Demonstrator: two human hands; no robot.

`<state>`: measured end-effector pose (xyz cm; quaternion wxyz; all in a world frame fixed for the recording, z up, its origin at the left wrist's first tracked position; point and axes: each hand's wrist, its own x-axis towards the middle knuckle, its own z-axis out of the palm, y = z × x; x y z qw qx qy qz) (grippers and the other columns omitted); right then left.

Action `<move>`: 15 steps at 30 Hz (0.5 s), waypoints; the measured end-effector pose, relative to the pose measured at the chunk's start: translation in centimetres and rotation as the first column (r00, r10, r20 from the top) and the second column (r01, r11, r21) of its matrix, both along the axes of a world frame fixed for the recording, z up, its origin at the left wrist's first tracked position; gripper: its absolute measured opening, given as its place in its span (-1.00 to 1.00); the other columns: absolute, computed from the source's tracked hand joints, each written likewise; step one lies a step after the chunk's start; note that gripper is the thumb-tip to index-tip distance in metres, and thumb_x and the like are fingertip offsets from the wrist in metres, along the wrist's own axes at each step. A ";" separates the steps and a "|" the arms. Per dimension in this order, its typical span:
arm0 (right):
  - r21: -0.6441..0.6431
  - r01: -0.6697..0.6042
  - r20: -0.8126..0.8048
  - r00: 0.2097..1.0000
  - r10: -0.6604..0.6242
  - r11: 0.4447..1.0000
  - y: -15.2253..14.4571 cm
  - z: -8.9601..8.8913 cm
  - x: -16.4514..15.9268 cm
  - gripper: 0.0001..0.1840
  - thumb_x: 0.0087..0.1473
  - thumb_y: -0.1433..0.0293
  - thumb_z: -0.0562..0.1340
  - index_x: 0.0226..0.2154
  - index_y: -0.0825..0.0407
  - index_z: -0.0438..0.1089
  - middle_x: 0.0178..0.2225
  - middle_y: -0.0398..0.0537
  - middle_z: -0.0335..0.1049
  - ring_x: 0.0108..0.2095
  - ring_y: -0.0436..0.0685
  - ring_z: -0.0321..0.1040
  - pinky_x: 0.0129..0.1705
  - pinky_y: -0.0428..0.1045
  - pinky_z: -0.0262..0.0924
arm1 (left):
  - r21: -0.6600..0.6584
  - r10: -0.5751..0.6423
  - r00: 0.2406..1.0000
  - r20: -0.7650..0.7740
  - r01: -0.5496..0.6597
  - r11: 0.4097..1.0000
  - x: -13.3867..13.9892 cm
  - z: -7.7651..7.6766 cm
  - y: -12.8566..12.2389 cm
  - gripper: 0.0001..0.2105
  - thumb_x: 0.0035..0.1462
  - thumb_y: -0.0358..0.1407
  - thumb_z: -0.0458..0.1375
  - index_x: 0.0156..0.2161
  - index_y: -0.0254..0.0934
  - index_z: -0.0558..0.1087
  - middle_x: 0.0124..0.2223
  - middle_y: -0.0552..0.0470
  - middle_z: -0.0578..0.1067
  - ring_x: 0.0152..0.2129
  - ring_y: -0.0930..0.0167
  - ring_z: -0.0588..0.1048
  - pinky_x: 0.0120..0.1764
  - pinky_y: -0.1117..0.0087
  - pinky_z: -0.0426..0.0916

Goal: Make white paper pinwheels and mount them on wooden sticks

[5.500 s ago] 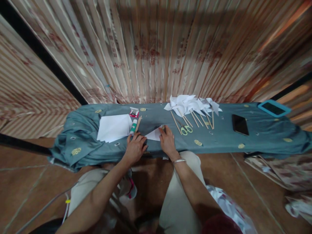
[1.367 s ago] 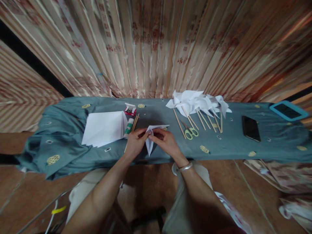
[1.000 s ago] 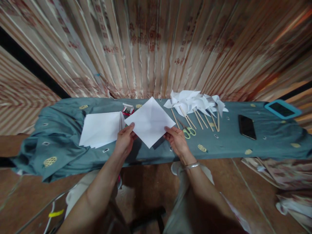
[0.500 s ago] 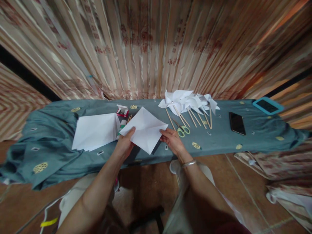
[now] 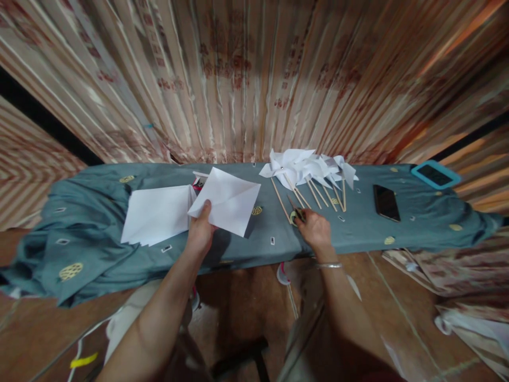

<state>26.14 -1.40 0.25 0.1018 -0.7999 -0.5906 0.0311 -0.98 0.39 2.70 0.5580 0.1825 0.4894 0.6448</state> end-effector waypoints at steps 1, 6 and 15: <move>0.000 0.007 -0.011 1.000 -0.007 1.000 0.0 0.0 0.2 -0.68 0.08 0.34 0.22 -0.10 0.09 0.48 -0.27 0.23 0.56 -0.23 0.31 0.50 -0.24 0.06 0.23 | 0.025 0.002 1.000 0.006 -0.002 1.000 -0.1 0.0 0.0 -0.66 0.16 -0.33 0.20 0.06 -0.21 0.41 -0.09 -0.04 0.59 -0.16 0.34 0.57 -0.15 0.41 0.49; 0.074 0.144 -0.453 0.887 -0.096 0.987 -0.5 -0.1 1.7 -0.74 -0.09 0.27 0.33 -0.30 0.04 0.52 -0.34 0.07 0.59 -0.31 0.24 0.51 -0.35 0.02 0.27 | 0.064 0.042 0.998 0.052 -0.045 0.997 -0.4 0.3 0.6 -0.64 0.15 -0.30 0.21 0.08 -0.20 0.39 -0.02 -0.05 0.57 -0.11 0.31 0.56 -0.12 0.36 0.49; -0.024 -0.004 -0.976 -0.216 -0.024 1.000 -2.9 1.3 -4.4 -0.48 -0.44 0.26 0.57 -0.31 0.02 0.55 -0.43 -0.08 0.56 -0.50 -0.01 0.44 -0.48 -0.14 0.28 | 0.099 0.211 0.961 0.178 -0.231 0.968 -1.4 0.5 2.0 -0.71 0.22 -0.36 0.15 0.05 -0.27 0.42 -0.07 -0.09 0.60 -0.12 0.37 0.57 -0.03 0.39 0.45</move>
